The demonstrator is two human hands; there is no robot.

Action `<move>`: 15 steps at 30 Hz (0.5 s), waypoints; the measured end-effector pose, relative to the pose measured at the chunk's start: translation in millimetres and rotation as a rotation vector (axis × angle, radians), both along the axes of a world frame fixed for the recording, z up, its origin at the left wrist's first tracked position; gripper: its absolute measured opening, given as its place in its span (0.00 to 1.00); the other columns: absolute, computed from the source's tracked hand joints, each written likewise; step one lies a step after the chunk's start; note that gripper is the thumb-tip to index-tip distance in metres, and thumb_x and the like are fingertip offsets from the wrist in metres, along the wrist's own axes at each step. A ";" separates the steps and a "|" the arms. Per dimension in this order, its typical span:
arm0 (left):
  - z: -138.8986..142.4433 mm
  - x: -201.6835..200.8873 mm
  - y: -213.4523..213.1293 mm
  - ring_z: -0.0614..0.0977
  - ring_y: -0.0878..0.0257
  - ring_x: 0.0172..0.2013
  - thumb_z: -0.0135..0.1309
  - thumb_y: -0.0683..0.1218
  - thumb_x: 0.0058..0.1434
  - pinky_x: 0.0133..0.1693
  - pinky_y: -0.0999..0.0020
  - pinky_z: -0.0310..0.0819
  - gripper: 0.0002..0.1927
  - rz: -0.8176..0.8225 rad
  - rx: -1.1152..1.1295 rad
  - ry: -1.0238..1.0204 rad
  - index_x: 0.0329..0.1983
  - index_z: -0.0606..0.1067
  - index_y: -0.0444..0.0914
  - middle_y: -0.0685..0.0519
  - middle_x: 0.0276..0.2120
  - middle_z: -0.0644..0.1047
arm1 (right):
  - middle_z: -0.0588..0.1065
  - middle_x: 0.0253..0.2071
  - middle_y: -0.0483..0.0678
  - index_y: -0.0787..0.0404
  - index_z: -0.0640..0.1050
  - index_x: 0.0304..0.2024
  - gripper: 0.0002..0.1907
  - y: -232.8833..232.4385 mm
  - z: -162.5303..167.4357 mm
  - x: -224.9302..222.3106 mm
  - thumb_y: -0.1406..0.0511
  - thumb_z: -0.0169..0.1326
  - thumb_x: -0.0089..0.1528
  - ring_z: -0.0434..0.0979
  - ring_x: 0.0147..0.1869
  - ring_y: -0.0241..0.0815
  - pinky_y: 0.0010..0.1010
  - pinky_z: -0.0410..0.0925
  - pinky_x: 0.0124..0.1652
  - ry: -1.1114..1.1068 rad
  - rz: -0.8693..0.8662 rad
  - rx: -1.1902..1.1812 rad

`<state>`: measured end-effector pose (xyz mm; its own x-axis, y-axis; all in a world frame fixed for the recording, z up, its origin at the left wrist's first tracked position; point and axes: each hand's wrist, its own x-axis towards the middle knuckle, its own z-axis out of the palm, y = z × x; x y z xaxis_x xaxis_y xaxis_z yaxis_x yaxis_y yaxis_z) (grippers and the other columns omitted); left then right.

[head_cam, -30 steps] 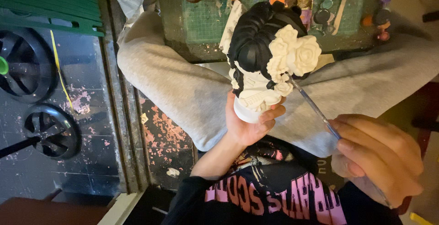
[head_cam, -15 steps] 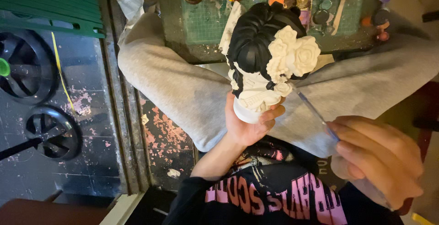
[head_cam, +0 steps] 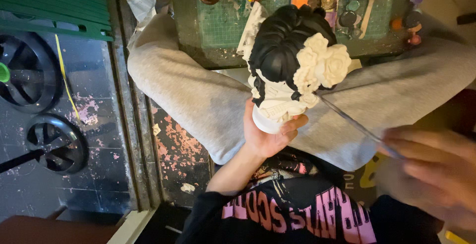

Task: The person sits cross-legged on the floor holding a black-and-white figurine in one hand and paints its raised details with a small brush, dipping the brush toward the paint palette on the table and rotating the figurine to reach different sides.

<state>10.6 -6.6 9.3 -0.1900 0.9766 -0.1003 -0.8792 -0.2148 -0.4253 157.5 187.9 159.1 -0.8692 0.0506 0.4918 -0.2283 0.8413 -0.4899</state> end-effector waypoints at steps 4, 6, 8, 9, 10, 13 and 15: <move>-2.1 -0.2 -1.8 0.68 0.58 0.35 0.39 0.67 0.70 0.30 0.68 0.64 0.36 -0.028 0.019 -0.002 0.66 0.66 0.35 0.41 0.45 0.70 | 0.79 0.33 0.61 0.71 0.73 0.36 0.02 11.9 -14.1 30.4 0.75 0.51 0.61 0.84 0.40 0.53 0.35 0.77 0.39 -0.016 0.007 -0.063; -2.2 0.5 -0.9 0.68 0.58 0.35 0.38 0.67 0.70 0.29 0.68 0.63 0.36 -0.034 0.051 -0.014 0.66 0.66 0.34 0.41 0.45 0.71 | 0.79 0.33 0.61 0.71 0.73 0.37 0.03 19.0 -16.3 40.3 0.74 0.52 0.61 0.84 0.40 0.52 0.34 0.76 0.39 -0.057 0.023 -0.090; -1.8 1.2 -0.6 0.68 0.58 0.35 0.37 0.67 0.72 0.29 0.69 0.63 0.35 -0.033 0.043 0.000 0.66 0.67 0.34 0.41 0.45 0.72 | 0.79 0.34 0.61 0.70 0.73 0.38 0.04 25.3 -17.4 45.7 0.74 0.53 0.60 0.84 0.40 0.51 0.34 0.76 0.39 -0.128 0.050 -0.106; -1.6 1.3 -0.7 0.68 0.58 0.35 0.37 0.66 0.73 0.29 0.69 0.63 0.35 -0.032 0.040 0.008 0.65 0.67 0.34 0.41 0.46 0.72 | 0.79 0.34 0.61 0.70 0.72 0.38 0.05 28.2 -17.9 47.1 0.74 0.53 0.60 0.84 0.41 0.51 0.34 0.76 0.39 -0.157 0.064 -0.115; -1.6 0.5 -0.9 0.67 0.58 0.35 0.37 0.67 0.73 0.29 0.69 0.63 0.35 -0.042 0.024 0.006 0.65 0.67 0.34 0.41 0.45 0.72 | 0.79 0.34 0.61 0.70 0.72 0.38 0.05 30.9 -18.9 47.5 0.74 0.53 0.60 0.84 0.41 0.51 0.34 0.76 0.39 -0.189 0.076 -0.123; -1.8 0.2 -1.7 0.67 0.58 0.35 0.37 0.67 0.72 0.29 0.70 0.62 0.35 -0.057 0.000 0.002 0.64 0.68 0.34 0.41 0.45 0.72 | 0.79 0.35 0.60 0.69 0.72 0.39 0.07 38.4 -21.9 47.8 0.74 0.54 0.59 0.84 0.41 0.50 0.33 0.76 0.38 -0.251 0.098 -0.133; -2.6 1.0 -1.0 0.67 0.58 0.36 0.37 0.67 0.72 0.29 0.70 0.62 0.35 -0.052 0.013 0.009 0.64 0.68 0.35 0.41 0.45 0.72 | 0.79 0.35 0.60 0.69 0.72 0.39 0.08 42.1 -24.8 48.1 0.73 0.55 0.59 0.85 0.41 0.49 0.33 0.76 0.38 -0.279 0.107 -0.136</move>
